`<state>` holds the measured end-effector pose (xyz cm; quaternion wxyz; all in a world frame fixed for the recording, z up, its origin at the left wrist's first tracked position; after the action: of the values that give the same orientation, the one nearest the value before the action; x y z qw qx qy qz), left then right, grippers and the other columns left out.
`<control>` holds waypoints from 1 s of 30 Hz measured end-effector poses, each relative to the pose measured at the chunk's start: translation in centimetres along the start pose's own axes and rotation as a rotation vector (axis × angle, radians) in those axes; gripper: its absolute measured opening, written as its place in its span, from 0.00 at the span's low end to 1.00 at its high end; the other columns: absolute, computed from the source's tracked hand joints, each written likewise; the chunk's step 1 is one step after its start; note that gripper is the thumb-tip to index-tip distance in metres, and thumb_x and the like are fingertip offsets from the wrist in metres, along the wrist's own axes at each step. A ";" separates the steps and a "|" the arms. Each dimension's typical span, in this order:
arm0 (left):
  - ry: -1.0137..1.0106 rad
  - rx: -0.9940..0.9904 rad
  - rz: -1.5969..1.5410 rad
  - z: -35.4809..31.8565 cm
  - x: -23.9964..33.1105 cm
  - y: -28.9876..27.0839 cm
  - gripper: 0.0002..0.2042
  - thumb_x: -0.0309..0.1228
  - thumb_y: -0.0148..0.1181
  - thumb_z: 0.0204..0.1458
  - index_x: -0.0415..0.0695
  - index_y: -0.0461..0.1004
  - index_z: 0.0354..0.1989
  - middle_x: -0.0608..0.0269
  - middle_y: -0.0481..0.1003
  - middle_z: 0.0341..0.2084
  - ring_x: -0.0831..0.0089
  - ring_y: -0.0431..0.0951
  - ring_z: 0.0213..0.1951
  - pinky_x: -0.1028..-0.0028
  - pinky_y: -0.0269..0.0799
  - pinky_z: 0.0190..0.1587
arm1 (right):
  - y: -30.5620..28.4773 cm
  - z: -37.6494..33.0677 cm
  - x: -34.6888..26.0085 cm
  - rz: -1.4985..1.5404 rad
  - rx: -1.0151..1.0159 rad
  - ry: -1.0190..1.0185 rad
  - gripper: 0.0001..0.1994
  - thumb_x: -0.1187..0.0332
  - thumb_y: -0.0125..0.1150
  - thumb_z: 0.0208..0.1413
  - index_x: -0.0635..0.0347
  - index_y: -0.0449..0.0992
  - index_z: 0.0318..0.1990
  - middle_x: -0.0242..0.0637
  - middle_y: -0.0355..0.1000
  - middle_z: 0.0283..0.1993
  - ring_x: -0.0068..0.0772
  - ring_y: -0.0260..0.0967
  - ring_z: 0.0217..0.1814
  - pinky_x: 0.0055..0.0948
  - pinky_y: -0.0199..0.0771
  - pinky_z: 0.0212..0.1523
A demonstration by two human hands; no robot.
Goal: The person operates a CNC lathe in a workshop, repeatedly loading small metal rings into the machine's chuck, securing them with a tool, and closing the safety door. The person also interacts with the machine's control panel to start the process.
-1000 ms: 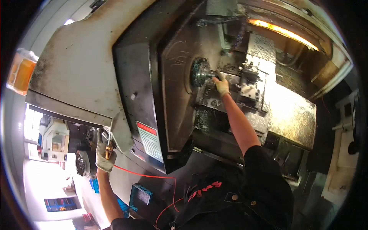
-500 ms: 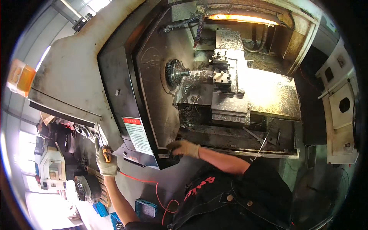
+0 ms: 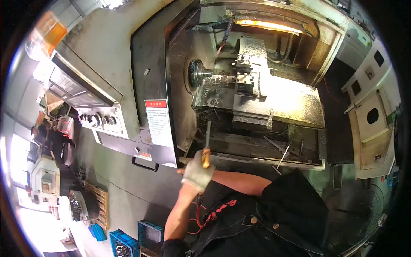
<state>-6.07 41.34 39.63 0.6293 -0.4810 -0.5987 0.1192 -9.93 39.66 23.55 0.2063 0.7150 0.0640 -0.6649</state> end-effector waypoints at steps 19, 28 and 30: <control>0.293 0.160 -0.135 -5.4 3.1 4.8 0.15 0.30 0.51 0.40 0.39 0.64 0.39 0.45 0.71 0.25 0.47 0.71 0.31 0.59 0.66 0.33 | -1.4 -7.3 2.5 0.404 0.209 0.001 0.23 0.62 0.56 0.49 0.58 0.61 0.52 0.37 0.66 0.45 0.24 0.65 0.44 0.26 0.70 0.41; 0.138 0.303 -0.579 -15.2 -9.4 4.4 0.12 0.21 0.54 0.40 0.42 0.66 0.36 0.67 0.69 0.23 0.80 0.69 0.25 0.80 0.66 0.26 | -2.4 -19.4 -3.6 0.093 0.438 0.077 0.22 0.69 0.61 0.45 0.62 0.63 0.48 0.32 0.68 0.27 0.17 0.61 0.24 0.18 0.62 0.23; -0.036 0.384 -0.778 -16.3 -16.5 6.7 0.12 0.20 0.53 0.40 0.43 0.66 0.36 0.70 0.67 0.23 0.82 0.68 0.23 0.81 0.65 0.21 | -3.5 -21.7 -4.3 -0.189 0.490 0.040 0.21 0.69 0.60 0.44 0.64 0.63 0.46 0.32 0.67 0.26 0.17 0.62 0.23 0.19 0.63 0.23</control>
<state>6.77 25.25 27.02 0.6949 -0.0914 -0.7132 -0.0093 8.40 51.84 27.72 -0.0374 0.7473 -0.0283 -0.6628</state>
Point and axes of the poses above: each hand's wrist, its own z-axis towards the middle knuckle, its own y-axis out of the palm, x = y × z, the point moved 6 cm from there along z, towards the middle knuckle
